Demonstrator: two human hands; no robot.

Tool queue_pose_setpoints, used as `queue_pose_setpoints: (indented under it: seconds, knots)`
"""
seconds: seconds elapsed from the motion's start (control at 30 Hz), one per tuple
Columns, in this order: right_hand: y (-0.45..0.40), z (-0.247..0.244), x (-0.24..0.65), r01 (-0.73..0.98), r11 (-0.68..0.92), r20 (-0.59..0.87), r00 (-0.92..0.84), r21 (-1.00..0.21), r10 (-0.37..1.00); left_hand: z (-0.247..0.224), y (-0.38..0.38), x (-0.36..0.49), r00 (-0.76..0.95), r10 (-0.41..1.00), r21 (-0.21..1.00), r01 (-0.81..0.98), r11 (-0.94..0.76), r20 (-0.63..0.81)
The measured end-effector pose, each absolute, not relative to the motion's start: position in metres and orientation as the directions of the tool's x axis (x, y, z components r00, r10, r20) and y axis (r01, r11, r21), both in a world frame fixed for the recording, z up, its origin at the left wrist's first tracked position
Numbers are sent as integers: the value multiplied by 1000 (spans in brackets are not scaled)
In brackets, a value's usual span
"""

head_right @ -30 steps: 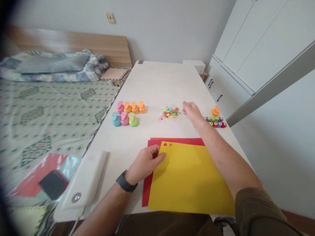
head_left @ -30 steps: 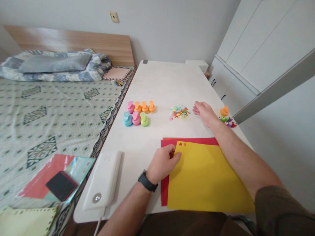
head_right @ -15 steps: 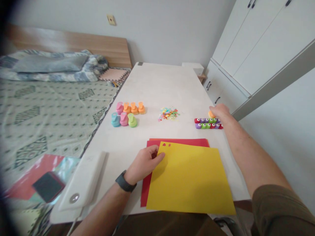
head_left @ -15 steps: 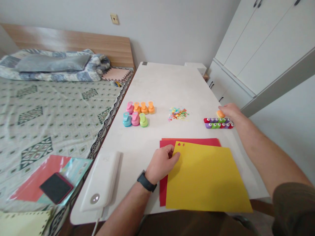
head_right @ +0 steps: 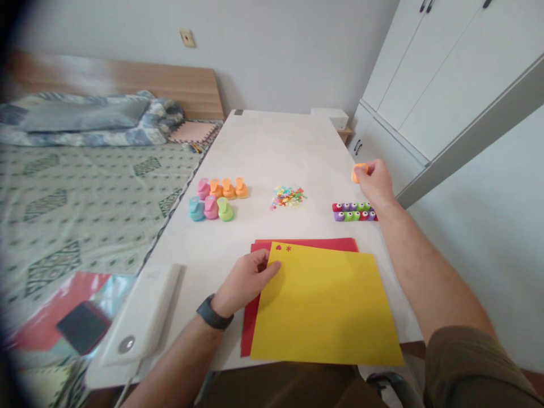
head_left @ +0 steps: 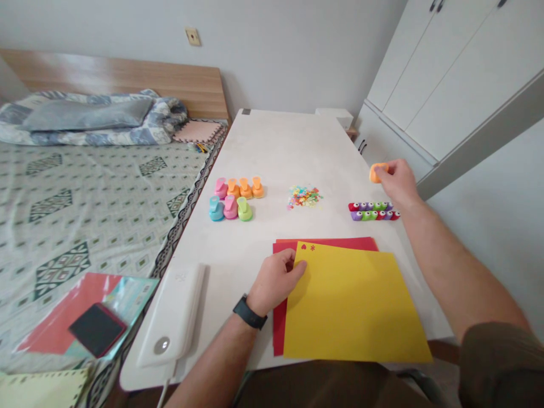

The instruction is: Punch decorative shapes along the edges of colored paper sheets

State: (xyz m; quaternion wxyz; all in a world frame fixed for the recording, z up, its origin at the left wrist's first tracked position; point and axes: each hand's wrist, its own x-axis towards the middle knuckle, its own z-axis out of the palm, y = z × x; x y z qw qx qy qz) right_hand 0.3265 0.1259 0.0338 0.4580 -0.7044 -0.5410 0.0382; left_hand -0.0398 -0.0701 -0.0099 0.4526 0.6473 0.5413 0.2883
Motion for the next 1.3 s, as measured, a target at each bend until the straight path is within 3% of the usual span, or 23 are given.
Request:
queue_pose_setpoints:
  seconds: [0.1,0.17,0.3,0.67,1.3]
  knots:
    - [96,45,285,391,171,295,285,-904,912,-10,-70,-40,244,963,908,420,-2,-111]
    - [72,49,257,214,145,170,100,-966,980,-10,-70,-41,240,965,916,402,3,-109]
    - [33,45,219,70,-7,-15,-121,-998,993,-13,-70,-41,230,967,934,358,18,-107]
    - [6,31,199,105,-90,-121,-343,-990,932,-12,-69,-39,170,980,951,307,44,-100]
    - [-5,16,200,168,-107,-173,-449,-980,877,-12,-67,-37,141,982,957,279,81,-124]
